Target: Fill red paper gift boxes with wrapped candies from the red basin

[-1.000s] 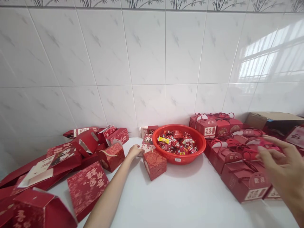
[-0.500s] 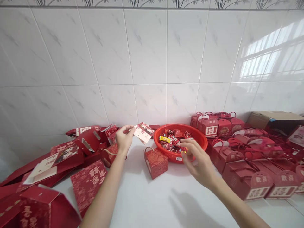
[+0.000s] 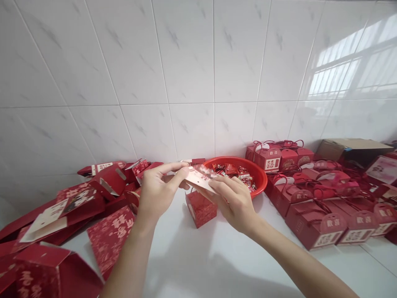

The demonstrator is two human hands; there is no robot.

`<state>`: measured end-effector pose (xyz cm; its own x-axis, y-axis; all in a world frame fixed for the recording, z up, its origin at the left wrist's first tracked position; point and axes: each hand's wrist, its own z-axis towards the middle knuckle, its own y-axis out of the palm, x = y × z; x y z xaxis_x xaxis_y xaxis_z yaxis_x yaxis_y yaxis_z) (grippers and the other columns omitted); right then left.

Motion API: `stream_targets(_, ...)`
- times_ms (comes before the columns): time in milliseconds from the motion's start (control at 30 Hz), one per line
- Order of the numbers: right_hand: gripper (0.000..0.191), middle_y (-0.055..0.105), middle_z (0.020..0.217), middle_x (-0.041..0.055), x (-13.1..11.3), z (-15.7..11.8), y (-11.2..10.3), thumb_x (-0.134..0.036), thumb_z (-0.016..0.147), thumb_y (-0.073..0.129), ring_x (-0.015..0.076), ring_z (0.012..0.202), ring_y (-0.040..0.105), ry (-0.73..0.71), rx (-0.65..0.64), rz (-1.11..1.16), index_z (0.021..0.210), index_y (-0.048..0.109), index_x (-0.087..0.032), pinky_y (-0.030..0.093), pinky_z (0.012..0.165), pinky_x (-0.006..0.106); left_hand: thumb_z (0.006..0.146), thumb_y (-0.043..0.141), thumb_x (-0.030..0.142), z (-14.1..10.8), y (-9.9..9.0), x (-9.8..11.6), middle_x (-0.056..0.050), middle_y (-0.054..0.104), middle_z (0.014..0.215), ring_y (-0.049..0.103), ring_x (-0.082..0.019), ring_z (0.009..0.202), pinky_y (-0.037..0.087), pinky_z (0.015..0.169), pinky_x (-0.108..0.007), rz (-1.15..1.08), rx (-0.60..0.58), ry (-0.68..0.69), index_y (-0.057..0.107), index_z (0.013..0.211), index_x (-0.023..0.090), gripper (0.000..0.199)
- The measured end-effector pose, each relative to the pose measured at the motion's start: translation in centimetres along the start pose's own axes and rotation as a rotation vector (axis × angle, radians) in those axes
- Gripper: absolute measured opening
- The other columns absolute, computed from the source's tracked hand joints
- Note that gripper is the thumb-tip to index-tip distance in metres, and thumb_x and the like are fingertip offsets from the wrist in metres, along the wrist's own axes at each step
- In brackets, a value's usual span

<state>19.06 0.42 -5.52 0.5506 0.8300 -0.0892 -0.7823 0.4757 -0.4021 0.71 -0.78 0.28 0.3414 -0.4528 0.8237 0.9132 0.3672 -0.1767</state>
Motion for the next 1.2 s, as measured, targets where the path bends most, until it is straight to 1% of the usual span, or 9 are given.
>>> stream_targets(133, 0.032, 0.049, 0.061, -0.0018, 0.0, 0.0, -1.6, -0.03, 0.102, 0.041, 0.0105, 0.055, 0.041, 0.227, -0.084, 0.284, 0.074, 0.052, -0.02, 0.034, 0.054, 0.025, 0.078, 0.067, 0.052, 0.1, -0.9, 0.3, 0.001, 0.065, 0.052, 0.063, -0.017, 0.049, 0.055, 0.05, -0.027, 0.126, -0.278, 0.016, 0.078, 0.079, 0.021, 0.032)
stream_targets(267, 0.044, 0.037, 0.061, -0.0035, 1.8, 0.4, -3.7, -0.045, 0.1, 0.047, 0.0084, 0.056, 0.033, 0.386, -0.331, 0.526, 0.065, 0.042, -0.019, 0.028, 0.051, 0.023, 0.08, 0.067, 0.054, 0.2, -0.4, -0.2, 0.0, 0.072, 0.063, 0.066, -0.018, 0.055, 0.055, 0.053, -0.026, 0.191, -0.547, -0.014, 0.078, 0.078, 0.023, 0.033)
stream_targets(433, 0.057, 0.038, 0.053, -0.0041, 6.3, 0.0, -5.3, -0.06, 0.095, 0.048, 0.0079, 0.05, 0.036, 0.539, -0.723, 0.794, 0.057, 0.043, -0.018, 0.029, 0.047, 0.023, 0.083, 0.062, 0.053, -0.1, 2.1, -2.2, -0.002, 0.074, 0.072, 0.069, -0.02, 0.062, 0.055, 0.054, -0.026, 0.161, -0.719, -0.068, 0.075, 0.073, 0.022, 0.035)
stream_targets(533, 0.057, 0.056, 0.059, 0.0006, 8.7, -0.6, -5.8, -0.061, 0.094, 0.048, 0.0108, 0.055, 0.05, 0.581, -0.843, 0.799, 0.065, 0.062, -0.014, 0.041, 0.055, 0.024, 0.083, 0.062, 0.053, -0.6, 3.7, -3.6, -0.002, 0.073, 0.068, 0.069, -0.02, 0.06, 0.054, 0.056, -0.028, 0.158, -0.798, -0.136, 0.071, 0.072, 0.021, 0.035)
stream_targets(633, 0.049, 0.071, 0.08, 0.0063, 11.1, -1.0, -6.0, -0.056, 0.095, 0.049, 0.0133, 0.063, 0.061, 0.661, -0.715, 0.674, 0.089, 0.073, -0.013, 0.048, 0.063, 0.026, 0.083, 0.061, 0.053, -0.9, 4.8, -4.3, 0.001, 0.065, 0.053, 0.063, -0.018, 0.051, 0.046, 0.051, -0.027, 0.209, -0.826, -0.151, 0.062, 0.062, 0.022, 0.038)
stream_targets(733, 0.035, 0.073, 0.099, 0.01, 14.0, -1.0, -5.0, -0.038, 0.097, 0.048, 0.0157, 0.075, 0.066, 0.781, -0.53, 0.29, 0.107, 0.069, -0.012, 0.052, 0.069, 0.026, 0.084, 0.058, 0.051, -0.9, 5.3, -4.6, 0.004, 0.047, 0.045, 0.045, -0.013, 0.044, 0.03, 0.044, -0.026, 0.284, -0.834, -0.121, 0.046, 0.052, 0.022, 0.045)
stream_targets(867, 0.033, 0.071, 0.115, 0.0123, 17.5, -1.1, -2.2, -0.013, 0.086, 0.058, 0.0218, 0.103, 0.067, 0.862, -0.613, -0.186, 0.118, 0.066, -0.014, 0.05, 0.087, 0.028, 0.083, 0.059, 0.047, -0.6, 5.3, -5.2, 0.006, 0.025, 0.05, 0.021, -0.009, 0.047, 0.016, 0.046, -0.028, 0.327, -0.929, -0.144, 0.027, 0.049, 0.021, 0.053)
stream_targets(1000, 0.05, 0.071, 0.116, 0.0126, 19.3, -1.7, 0.4, -0.002, 0.063, 0.073, 0.0293, 0.108, 0.067, 0.897, -0.744, -0.277, 0.111, 0.07, -0.016, 0.051, 0.085, 0.03, 0.081, 0.062, 0.048, -0.4, 5.3, -6.0, 0.005, 0.03, 0.052, 0.026, -0.01, 0.05, 0.018, 0.048, -0.028, 0.261, -1.077, -0.212, 0.035, 0.051, 0.019, 0.05)
stream_targets(1200, 0.031, 0.072, 0.108, 0.0141, 19.7, -2.6, 0.9, -0.004, 0.068, 0.067, 0.0313, 0.106, 0.066, 0.921, -0.78, -0.393, 0.096, 0.071, -0.016, 0.049, 0.082, 0.031, 0.083, 0.065, 0.046, 0.3, 4.5, -5.1, -0.002, 0.057, 0.079, 0.05, -0.015, 0.071, 0.038, 0.066, -0.027, 0.16, -0.89, -0.054, 0.072, 0.071, 0.017, 0.032)
